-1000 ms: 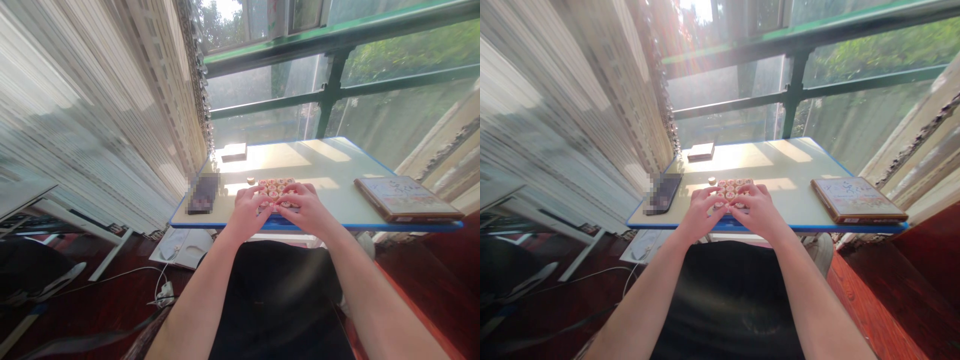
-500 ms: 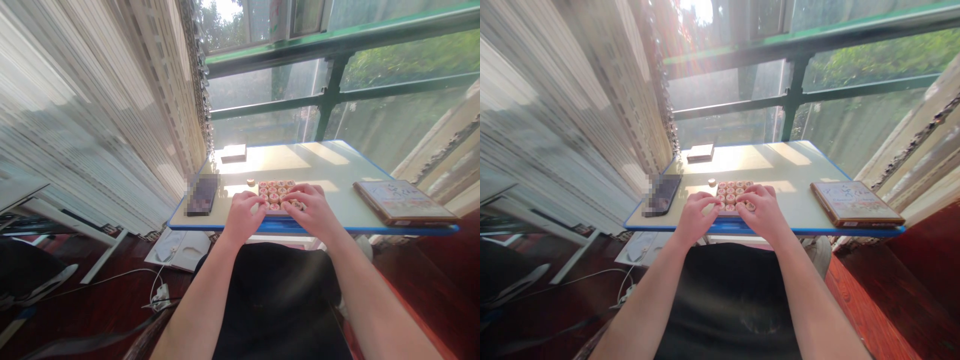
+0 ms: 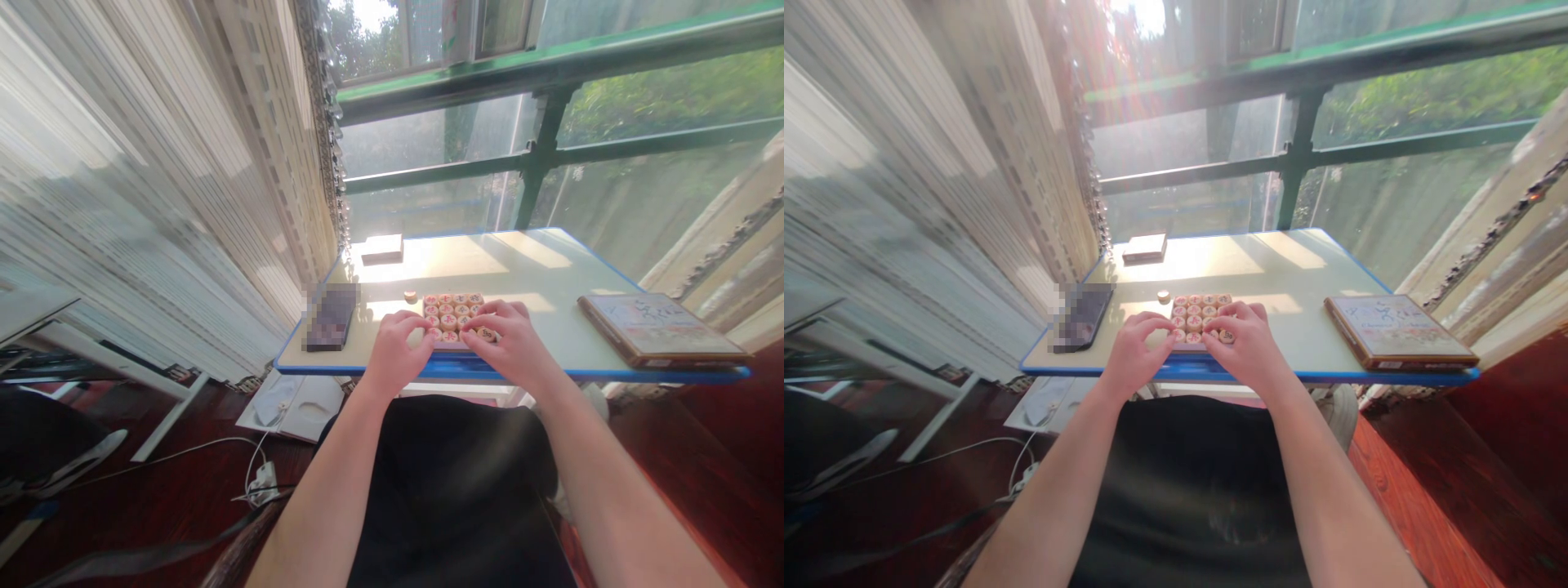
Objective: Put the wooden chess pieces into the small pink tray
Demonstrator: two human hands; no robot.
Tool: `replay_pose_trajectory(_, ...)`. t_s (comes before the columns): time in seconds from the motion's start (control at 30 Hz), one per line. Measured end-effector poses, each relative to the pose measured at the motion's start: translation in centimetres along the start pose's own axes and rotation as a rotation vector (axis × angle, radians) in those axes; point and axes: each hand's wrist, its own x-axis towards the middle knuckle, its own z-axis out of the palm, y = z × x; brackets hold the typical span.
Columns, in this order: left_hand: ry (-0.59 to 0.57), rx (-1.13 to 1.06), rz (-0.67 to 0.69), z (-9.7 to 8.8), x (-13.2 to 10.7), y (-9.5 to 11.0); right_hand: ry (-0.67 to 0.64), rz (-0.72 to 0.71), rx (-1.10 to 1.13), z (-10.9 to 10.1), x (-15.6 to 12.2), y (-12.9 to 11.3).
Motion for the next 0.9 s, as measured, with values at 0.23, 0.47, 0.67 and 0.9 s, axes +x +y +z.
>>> replay_pose_trajectory(0.23,-0.015,-0.006,-0.037,0.1,0.1,0.1,-0.037,-0.023,-0.028,0.1,0.0,0.1)
replay_pose_trajectory(0.47,-0.017,-0.02,-0.019,0.1,0.0,0.1,-0.039,-0.015,-0.034,0.1,-0.1,0.0)
replay_pose_trajectory(0.67,-0.014,-0.047,-0.102,0.0,0.3,-0.4,-0.047,0.0,-0.001,0.0,0.0,0.1)
replay_pose_trajectory(0.9,-0.035,-0.031,-0.142,0.1,0.6,-0.6,0.02,-0.061,-0.134,0.9,1.4,-1.2)
